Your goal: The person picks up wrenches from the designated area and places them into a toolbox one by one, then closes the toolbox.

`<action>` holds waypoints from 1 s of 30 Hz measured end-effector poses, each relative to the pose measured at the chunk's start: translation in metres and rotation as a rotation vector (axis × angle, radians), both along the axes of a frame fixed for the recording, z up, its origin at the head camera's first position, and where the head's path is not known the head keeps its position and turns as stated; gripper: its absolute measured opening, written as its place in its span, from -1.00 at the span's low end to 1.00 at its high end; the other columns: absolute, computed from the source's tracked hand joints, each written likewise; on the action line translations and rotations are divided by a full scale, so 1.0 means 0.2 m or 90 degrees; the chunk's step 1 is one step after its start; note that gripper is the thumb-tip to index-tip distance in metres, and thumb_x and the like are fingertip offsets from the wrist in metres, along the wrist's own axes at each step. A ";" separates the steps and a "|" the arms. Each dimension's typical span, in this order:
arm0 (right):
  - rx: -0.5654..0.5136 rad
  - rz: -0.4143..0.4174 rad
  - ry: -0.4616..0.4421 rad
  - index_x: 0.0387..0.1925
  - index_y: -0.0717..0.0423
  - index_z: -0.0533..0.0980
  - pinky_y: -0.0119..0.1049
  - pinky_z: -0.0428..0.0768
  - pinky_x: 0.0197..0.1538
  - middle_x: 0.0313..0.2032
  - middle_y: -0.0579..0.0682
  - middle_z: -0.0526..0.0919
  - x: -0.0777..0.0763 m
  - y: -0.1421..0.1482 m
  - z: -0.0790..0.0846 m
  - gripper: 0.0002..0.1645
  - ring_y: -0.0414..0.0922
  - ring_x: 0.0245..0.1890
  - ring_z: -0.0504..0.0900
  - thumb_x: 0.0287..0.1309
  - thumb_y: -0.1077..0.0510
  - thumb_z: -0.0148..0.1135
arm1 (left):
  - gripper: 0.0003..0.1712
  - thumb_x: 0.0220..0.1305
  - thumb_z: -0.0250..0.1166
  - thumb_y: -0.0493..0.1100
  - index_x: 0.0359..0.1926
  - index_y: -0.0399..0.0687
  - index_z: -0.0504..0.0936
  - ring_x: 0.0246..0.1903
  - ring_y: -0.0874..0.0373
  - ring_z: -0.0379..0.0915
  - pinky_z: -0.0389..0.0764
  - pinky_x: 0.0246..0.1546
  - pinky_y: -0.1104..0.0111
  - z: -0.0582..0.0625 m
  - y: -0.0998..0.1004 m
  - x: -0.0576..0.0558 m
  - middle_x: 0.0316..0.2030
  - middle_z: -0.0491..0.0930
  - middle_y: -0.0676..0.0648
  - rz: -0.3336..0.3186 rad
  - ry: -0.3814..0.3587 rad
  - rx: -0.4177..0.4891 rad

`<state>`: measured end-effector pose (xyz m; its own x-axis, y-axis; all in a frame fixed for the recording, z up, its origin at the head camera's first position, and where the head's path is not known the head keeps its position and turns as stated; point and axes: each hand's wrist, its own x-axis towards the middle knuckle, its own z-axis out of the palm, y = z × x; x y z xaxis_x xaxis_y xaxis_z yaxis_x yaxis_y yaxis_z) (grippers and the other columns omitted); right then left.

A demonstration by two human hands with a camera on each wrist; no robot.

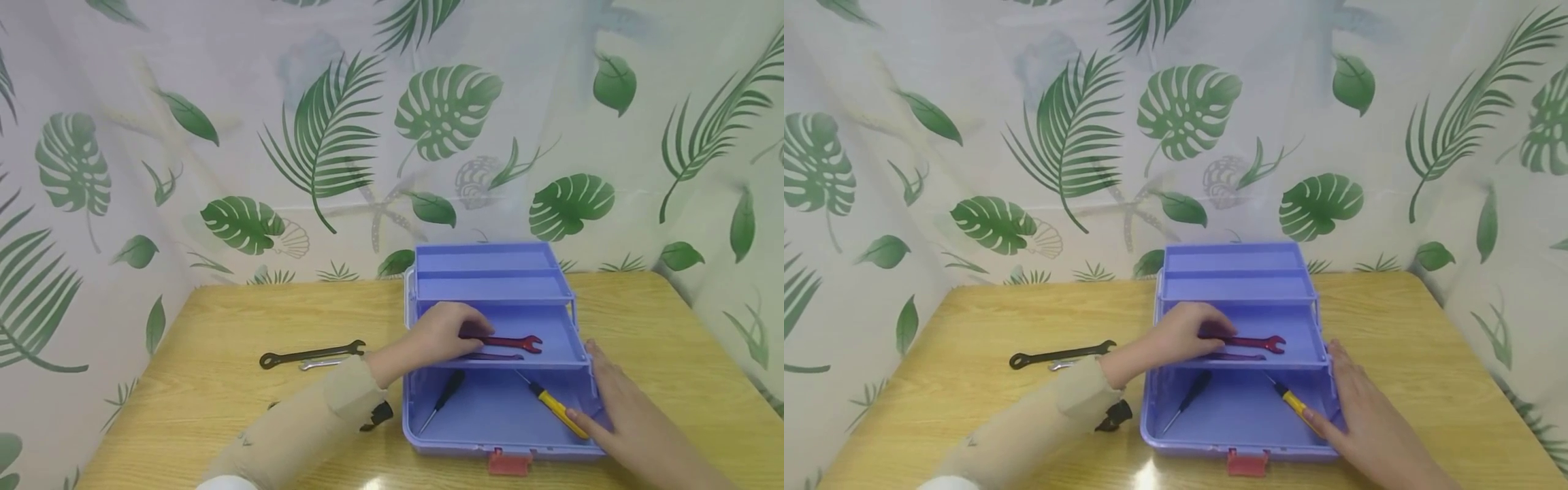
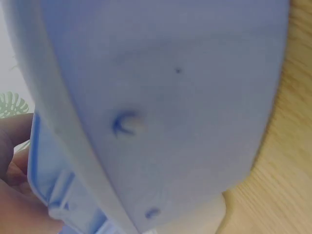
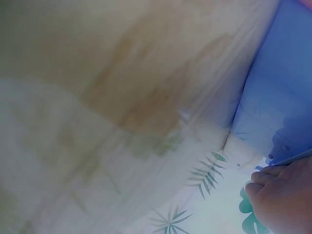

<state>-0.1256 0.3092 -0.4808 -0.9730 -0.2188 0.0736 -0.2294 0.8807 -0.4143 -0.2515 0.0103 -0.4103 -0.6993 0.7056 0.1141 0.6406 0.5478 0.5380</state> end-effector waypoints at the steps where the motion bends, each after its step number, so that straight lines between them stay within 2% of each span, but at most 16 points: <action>1: -0.003 0.003 0.006 0.71 0.17 -0.38 0.62 0.28 0.33 0.61 0.51 0.01 0.00 0.00 0.00 0.29 0.58 0.50 0.17 0.46 -0.22 0.25 | -0.75 0.38 0.46 -0.24 0.05 -0.09 0.82 0.08 0.19 0.73 0.63 0.15 0.53 0.00 -0.01 0.00 -0.01 0.84 0.00 0.005 -0.004 0.005; 11: -0.004 0.003 0.021 0.71 0.17 -0.37 0.62 0.27 0.33 0.61 0.51 0.02 0.00 0.01 -0.01 0.28 0.58 0.49 0.19 0.45 -0.19 0.27 | -0.76 0.35 0.46 -0.27 0.02 -0.15 0.81 0.08 0.08 0.75 0.66 0.21 0.39 0.02 -0.12 0.01 -0.02 0.84 -0.08 0.032 -0.007 0.030; 19: 0.012 -0.004 -0.011 0.70 0.15 -0.42 0.63 0.31 0.30 0.60 0.52 0.04 0.00 0.00 0.00 0.31 0.57 0.49 0.20 0.47 -0.27 0.22 | -0.76 0.37 0.45 -0.30 0.03 -0.17 0.80 0.09 0.04 0.74 0.67 0.21 0.34 0.03 -0.19 0.01 0.00 0.83 -0.10 0.041 -0.037 0.055; 30: 0.000 -0.004 0.005 0.71 0.15 -0.39 0.62 0.30 0.31 0.60 0.52 0.04 0.00 0.00 -0.01 0.30 0.57 0.49 0.19 0.45 -0.24 0.25 | -0.77 0.38 0.44 -0.31 0.02 -0.20 0.79 0.01 0.00 0.75 0.73 0.12 0.26 0.06 -0.31 0.03 -0.02 0.82 -0.14 0.070 -0.057 0.097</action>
<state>-0.1260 0.3098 -0.4830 -0.9738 -0.2126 0.0804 -0.2267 0.8824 -0.4122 -0.2451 -0.0522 -0.3992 -0.7831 0.6041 0.1479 0.5275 0.5191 0.6725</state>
